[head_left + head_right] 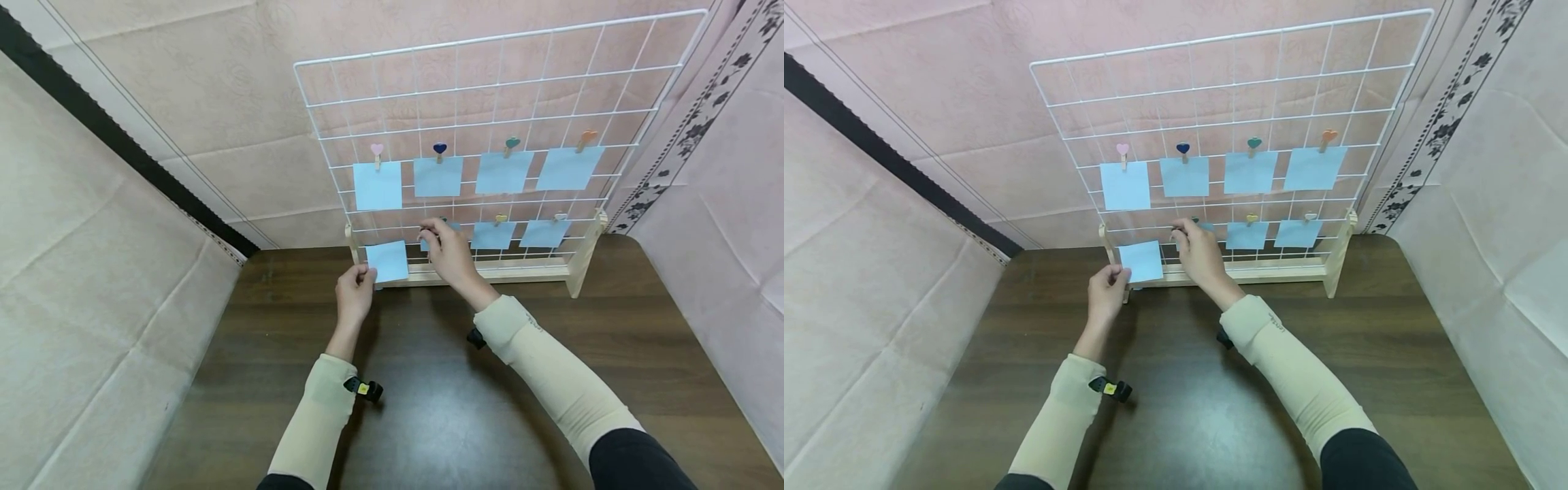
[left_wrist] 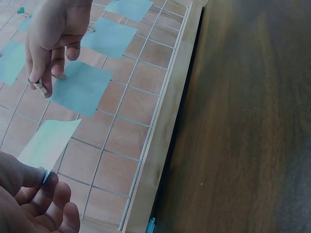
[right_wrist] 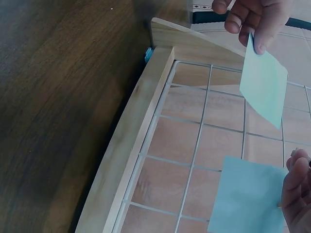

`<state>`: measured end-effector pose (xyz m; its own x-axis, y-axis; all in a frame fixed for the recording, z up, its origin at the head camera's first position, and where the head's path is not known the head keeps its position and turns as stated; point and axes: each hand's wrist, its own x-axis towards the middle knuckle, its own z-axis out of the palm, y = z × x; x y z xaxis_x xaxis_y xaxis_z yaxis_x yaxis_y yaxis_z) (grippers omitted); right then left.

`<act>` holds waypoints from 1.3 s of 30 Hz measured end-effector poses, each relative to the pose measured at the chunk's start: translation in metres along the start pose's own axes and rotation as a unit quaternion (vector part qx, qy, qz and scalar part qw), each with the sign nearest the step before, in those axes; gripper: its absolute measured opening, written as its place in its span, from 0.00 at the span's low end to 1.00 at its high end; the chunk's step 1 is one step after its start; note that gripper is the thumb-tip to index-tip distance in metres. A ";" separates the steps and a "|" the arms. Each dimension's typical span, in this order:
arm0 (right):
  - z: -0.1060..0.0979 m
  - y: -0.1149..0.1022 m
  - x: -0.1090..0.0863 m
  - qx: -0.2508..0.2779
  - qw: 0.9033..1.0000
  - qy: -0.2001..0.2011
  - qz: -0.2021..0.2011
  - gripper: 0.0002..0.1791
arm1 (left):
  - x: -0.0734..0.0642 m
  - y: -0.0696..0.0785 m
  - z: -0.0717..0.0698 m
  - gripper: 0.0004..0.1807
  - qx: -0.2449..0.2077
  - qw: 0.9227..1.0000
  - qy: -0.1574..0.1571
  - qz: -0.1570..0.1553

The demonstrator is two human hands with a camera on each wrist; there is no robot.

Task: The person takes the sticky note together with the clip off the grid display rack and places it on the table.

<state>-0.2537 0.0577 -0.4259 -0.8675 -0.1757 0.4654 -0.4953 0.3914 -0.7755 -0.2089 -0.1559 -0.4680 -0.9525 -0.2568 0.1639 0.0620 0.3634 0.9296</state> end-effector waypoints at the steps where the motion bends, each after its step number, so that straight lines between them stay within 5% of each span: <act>1: -0.001 0.000 -0.001 0.003 1.000 -0.001 0.004 0.16 | 0.000 0.000 0.000 0.09 -0.002 1.000 0.000 -0.001; 39: -0.021 0.014 -0.020 -0.010 1.000 0.023 -0.003 0.18 | -0.012 -0.008 -0.010 0.09 -0.024 0.999 -0.007 -0.021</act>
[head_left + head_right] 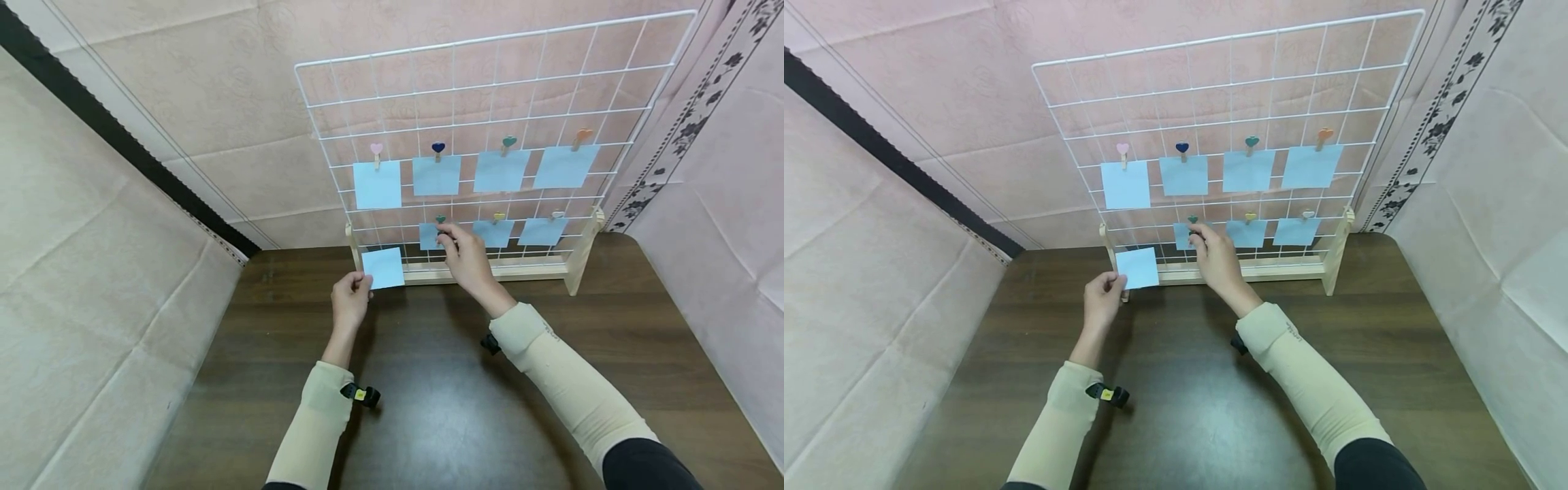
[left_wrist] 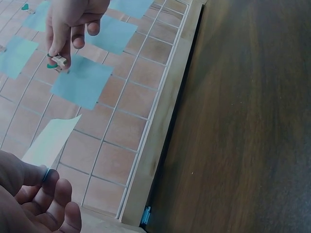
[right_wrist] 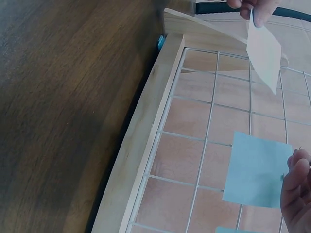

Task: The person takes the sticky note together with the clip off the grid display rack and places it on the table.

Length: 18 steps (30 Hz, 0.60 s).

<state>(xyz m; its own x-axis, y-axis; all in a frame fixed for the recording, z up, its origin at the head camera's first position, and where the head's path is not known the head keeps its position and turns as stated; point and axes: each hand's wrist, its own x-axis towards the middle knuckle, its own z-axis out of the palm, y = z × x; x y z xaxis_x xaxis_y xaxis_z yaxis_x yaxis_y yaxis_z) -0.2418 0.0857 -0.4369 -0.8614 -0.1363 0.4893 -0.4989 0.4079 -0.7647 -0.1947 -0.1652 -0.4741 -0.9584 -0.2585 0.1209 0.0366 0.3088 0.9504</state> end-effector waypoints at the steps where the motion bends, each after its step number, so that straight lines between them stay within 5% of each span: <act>1: 0.000 0.000 -0.001 -0.001 1.000 0.001 0.000 0.18 | -0.001 0.001 -0.001 0.09 -0.001 1.000 0.000 0.000; 18: -0.006 0.005 -0.009 -0.006 1.000 0.006 -0.001 0.17 | -0.004 0.001 -0.008 0.09 0.005 1.000 0.008 0.003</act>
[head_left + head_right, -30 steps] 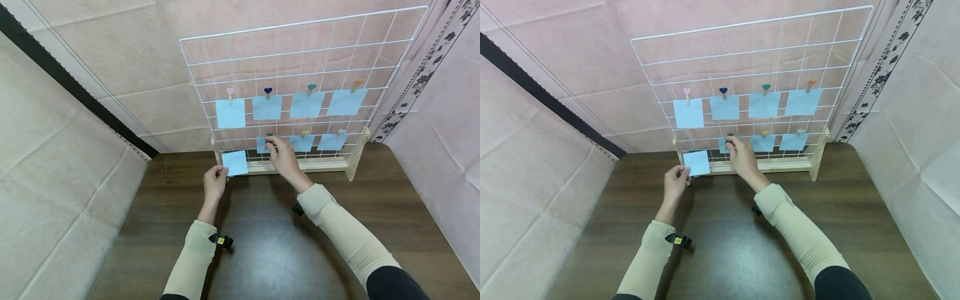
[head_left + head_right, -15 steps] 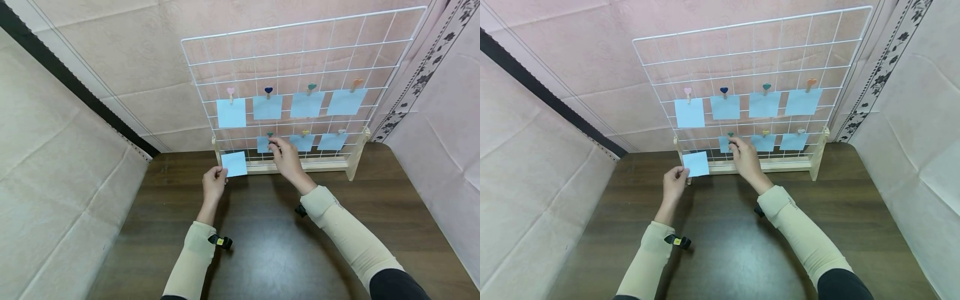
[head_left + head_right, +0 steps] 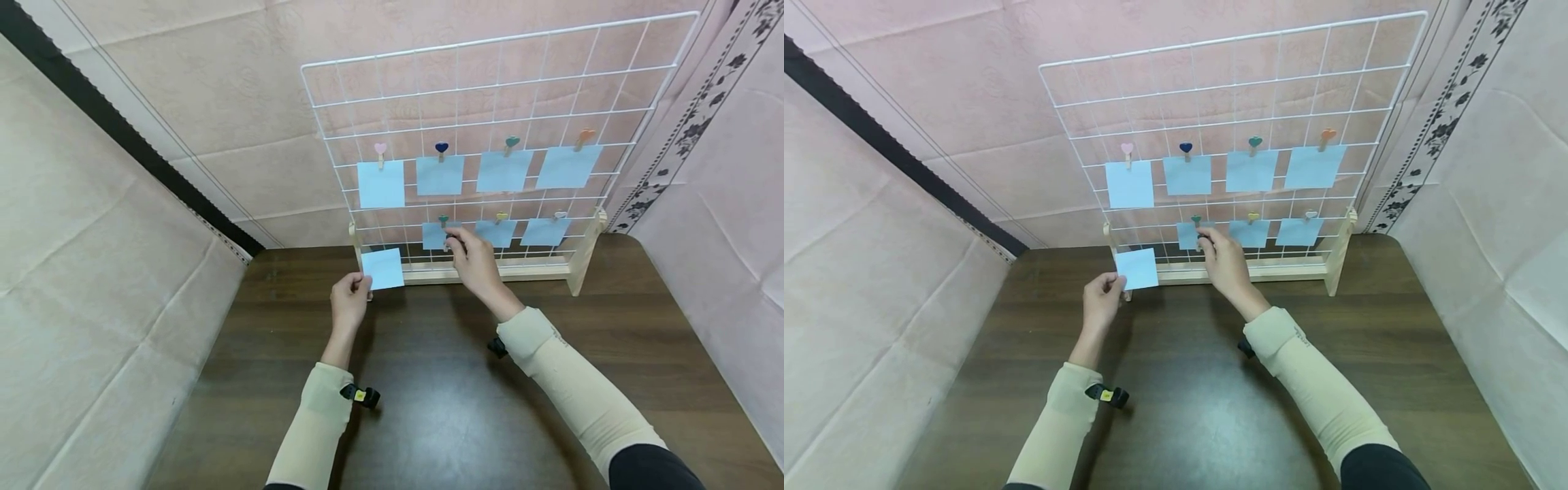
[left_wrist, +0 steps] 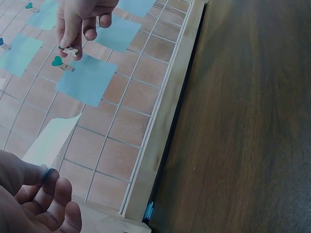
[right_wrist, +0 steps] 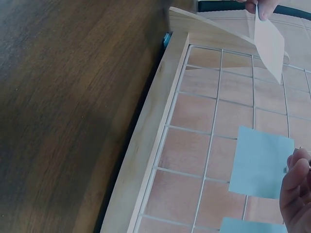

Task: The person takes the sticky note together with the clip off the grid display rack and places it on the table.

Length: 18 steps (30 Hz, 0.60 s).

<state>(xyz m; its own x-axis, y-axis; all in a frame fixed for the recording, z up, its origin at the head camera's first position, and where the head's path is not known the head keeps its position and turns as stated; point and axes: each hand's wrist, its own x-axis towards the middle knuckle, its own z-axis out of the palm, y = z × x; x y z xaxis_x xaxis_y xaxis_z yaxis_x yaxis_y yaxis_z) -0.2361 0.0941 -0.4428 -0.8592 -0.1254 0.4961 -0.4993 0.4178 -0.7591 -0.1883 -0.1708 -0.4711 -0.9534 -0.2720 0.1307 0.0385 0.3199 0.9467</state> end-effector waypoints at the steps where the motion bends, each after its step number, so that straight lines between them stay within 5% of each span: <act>1: 0.000 0.000 0.000 0.000 1.000 0.001 -0.003 0.17 | 0.000 0.000 0.000 0.09 0.000 1.000 0.000 -0.001; 18: -0.008 0.007 -0.010 -0.010 1.000 0.005 0.008 0.18 | -0.003 -0.003 0.002 0.11 -0.002 1.000 -0.008 -0.021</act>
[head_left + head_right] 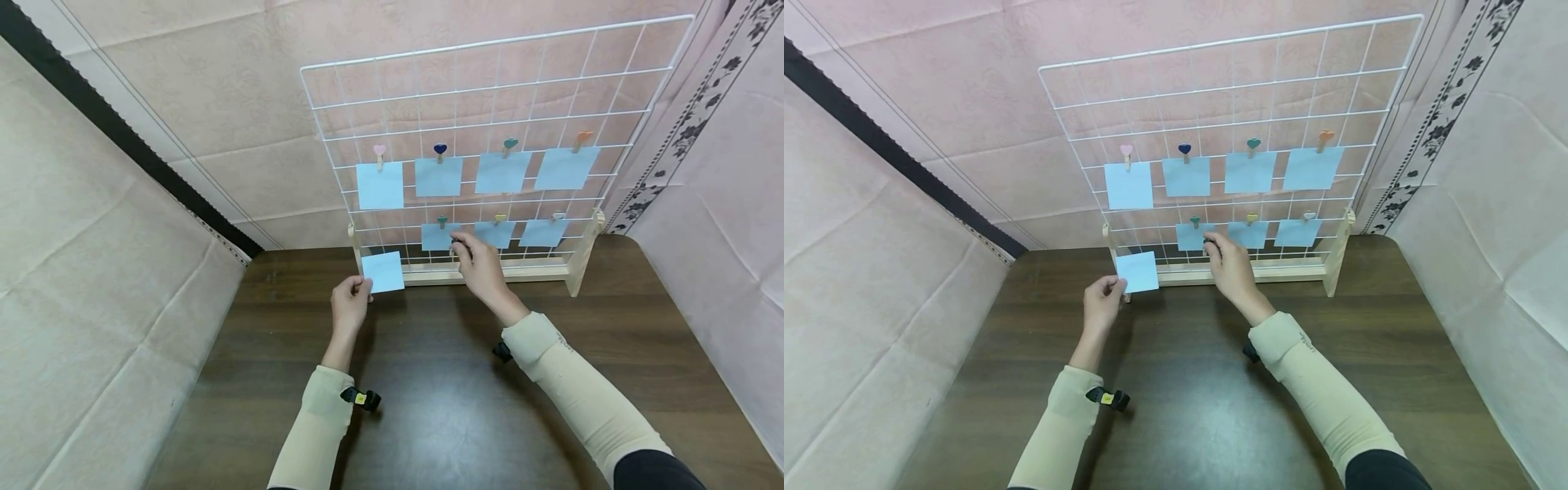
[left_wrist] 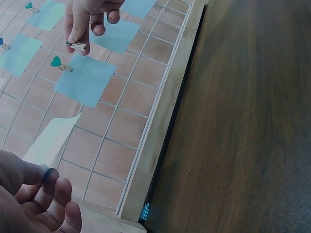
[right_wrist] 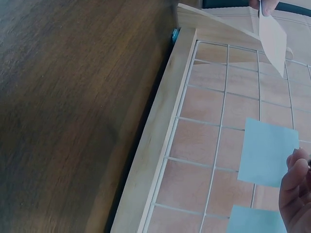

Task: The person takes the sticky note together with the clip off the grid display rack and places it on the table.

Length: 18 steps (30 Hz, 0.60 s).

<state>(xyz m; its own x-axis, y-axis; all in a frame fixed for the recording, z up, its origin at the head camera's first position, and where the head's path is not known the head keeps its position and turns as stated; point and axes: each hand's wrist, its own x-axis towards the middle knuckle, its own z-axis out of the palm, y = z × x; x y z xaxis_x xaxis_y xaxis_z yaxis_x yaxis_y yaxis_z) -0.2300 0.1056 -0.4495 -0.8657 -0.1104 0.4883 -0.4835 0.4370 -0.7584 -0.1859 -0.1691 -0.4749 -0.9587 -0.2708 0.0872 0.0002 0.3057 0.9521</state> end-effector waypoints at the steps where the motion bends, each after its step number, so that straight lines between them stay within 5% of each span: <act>1: 0.000 0.000 0.000 0.001 1.000 0.000 0.000 0.18 | 0.000 0.000 0.000 0.11 -0.001 1.000 0.000 0.001; 18: -0.006 0.010 -0.007 -0.002 1.000 0.022 0.000 0.15 | -0.002 -0.003 0.000 0.10 -0.002 1.000 0.006 0.004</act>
<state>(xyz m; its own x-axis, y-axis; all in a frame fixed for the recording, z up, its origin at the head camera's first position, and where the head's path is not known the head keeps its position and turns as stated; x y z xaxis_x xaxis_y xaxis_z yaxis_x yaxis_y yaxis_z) -0.2281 0.1160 -0.4575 -0.8591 -0.0707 0.5068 -0.4829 0.4400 -0.7571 -0.1839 -0.1697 -0.4779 -0.9555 -0.2786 0.0973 0.0081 0.3048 0.9524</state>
